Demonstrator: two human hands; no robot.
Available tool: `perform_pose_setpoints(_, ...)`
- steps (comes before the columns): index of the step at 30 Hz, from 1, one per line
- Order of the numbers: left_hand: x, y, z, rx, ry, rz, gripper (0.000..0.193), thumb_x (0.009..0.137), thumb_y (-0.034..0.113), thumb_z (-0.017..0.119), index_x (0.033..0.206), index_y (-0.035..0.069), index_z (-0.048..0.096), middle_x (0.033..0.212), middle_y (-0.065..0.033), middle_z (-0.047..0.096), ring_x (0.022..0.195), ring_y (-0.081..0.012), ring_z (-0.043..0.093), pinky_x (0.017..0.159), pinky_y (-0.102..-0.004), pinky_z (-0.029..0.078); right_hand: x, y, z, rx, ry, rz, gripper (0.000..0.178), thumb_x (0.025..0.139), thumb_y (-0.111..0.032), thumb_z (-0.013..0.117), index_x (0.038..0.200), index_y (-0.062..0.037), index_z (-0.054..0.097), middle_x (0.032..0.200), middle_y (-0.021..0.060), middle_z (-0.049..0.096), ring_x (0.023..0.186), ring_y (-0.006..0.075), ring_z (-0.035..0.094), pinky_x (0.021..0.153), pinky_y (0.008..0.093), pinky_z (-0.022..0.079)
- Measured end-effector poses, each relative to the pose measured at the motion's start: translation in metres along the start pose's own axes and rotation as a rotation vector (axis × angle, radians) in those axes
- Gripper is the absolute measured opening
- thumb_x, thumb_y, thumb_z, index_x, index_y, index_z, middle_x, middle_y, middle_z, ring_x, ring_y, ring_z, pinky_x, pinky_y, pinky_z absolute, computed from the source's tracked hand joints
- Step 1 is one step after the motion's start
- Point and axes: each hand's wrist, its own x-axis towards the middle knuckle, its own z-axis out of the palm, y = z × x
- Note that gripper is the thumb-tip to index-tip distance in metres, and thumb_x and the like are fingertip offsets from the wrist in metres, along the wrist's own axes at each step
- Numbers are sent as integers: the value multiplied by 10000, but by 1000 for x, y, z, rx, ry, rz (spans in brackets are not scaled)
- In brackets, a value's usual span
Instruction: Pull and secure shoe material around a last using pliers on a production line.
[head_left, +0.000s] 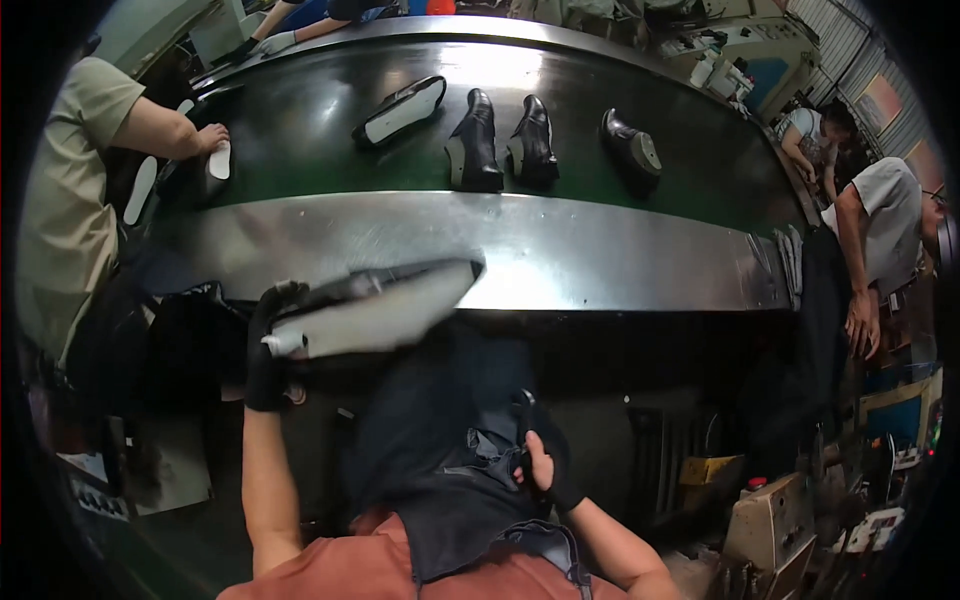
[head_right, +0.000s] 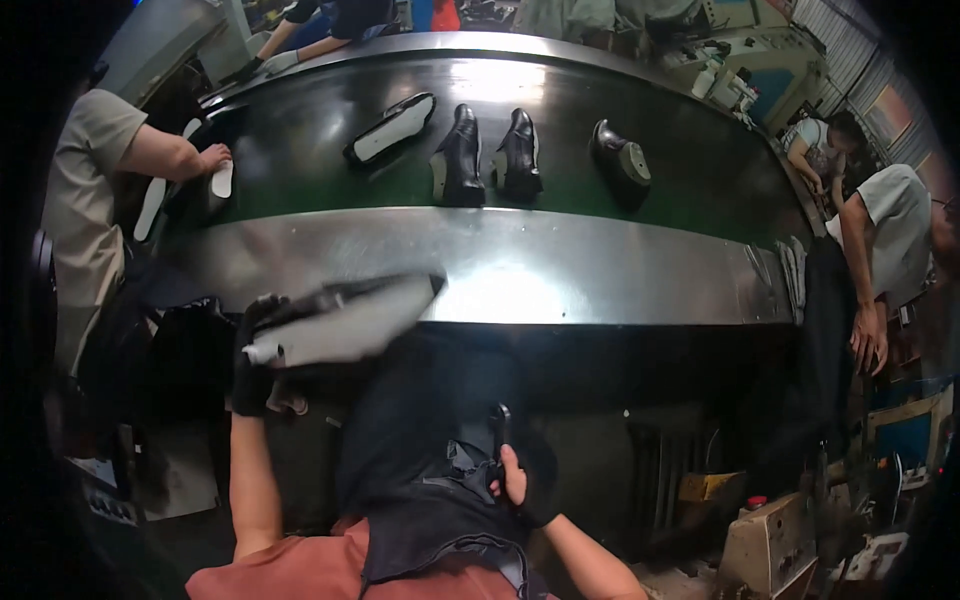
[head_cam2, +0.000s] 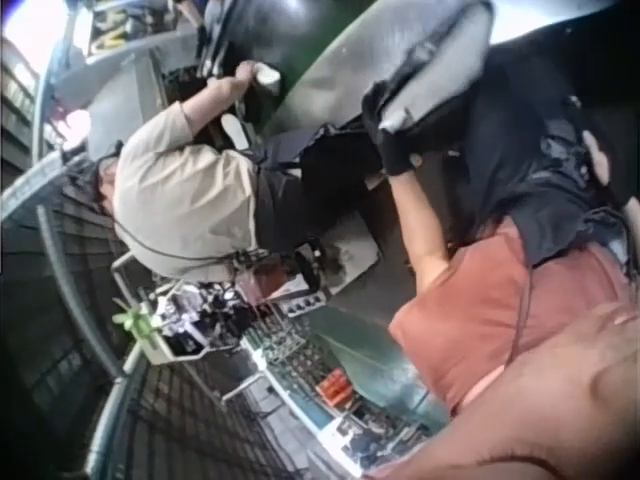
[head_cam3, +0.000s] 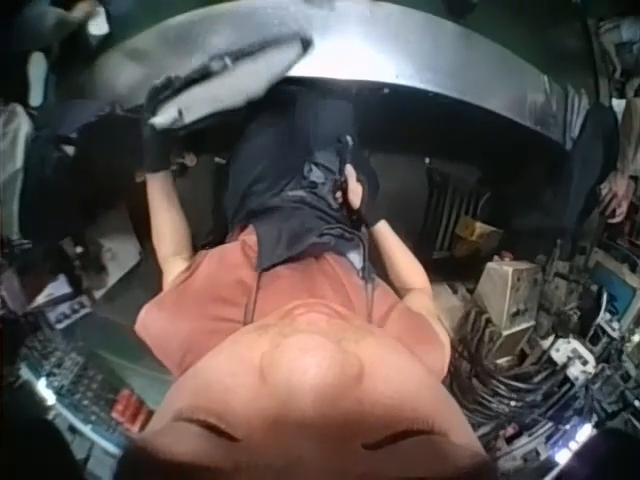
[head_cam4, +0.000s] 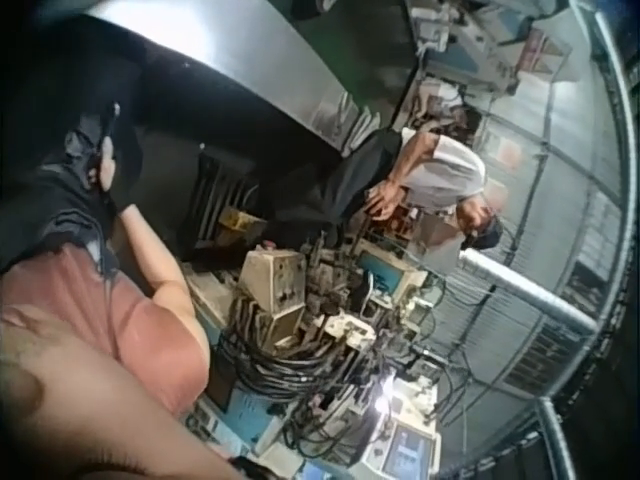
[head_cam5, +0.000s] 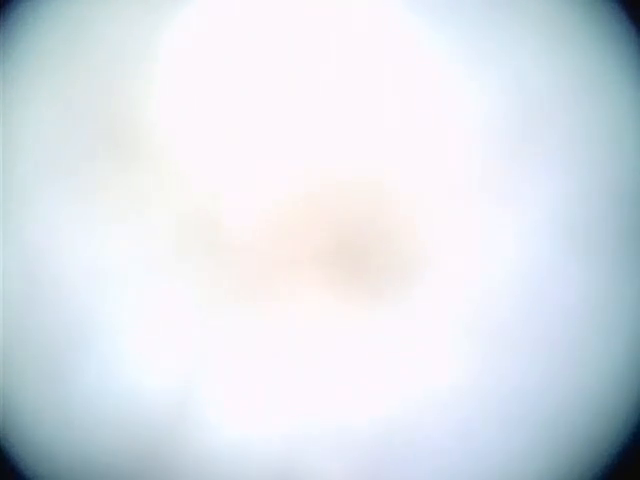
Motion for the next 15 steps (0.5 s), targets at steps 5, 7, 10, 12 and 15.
perform_pose_setpoints(5, -66, 29, 77, 204, -368, -32, 689, 605, 123, 859, 1231, 54, 579, 1277, -124, 564, 1230, -264, 524, 1049, -393, 407, -34, -10, -19, 16, -58, 59, 595, 981, -611, 397, 984, -46, 586, 690, 91, 616, 589, 160, 610, 589, 284, 511)
perform_pose_setpoints(7, -81, 27, 121, 272, -485, -88, 631, 682, 107, 832, 1257, 59, 575, 1316, -113, 544, 1262, -248, 501, 1061, -369, 391, -52, -32, -23, -10, -49, 72, 587, 988, -593, 401, 956, -39, 594, 697, 93, 623, 611, 160, 615, 609, 284, 509)
perform_pose_setpoints(10, -67, 25, 163, 329, -653, -72, 548, 785, 219, 795, 1257, 44, 580, 1221, -143, 562, 1152, -237, 560, 996, -335, 421, -79, -67, -17, 2, -117, 16, 567, 1006, -551, 397, 927, -29, 603, 705, 97, 633, 634, 164, 620, 634, 286, 506)
perform_pose_setpoints(12, -51, -62, 152, 74, -669, -281, 426, 920, 341, 622, 1189, 11, 602, 1152, -73, 603, 1098, -189, 572, 1017, -338, 420, -89, -79, -13, 20, -318, 7, 502, 1053, -432, 357, 994, -10, 623, 794, 76, 659, 738, 160, 629, 736, 295, 511)
perform_pose_setpoints(15, -38, -45, 202, -312, -543, -651, 840, 942, 737, 246, 1036, 17, 669, 990, -55, 649, 963, -152, 607, 934, -305, 466, -73, -67, 13, -74, -309, -279, 517, 1061, -436, 345, 1049, -4, 628, 885, 29, 655, 842, 123, 595, 827, 274, 476)
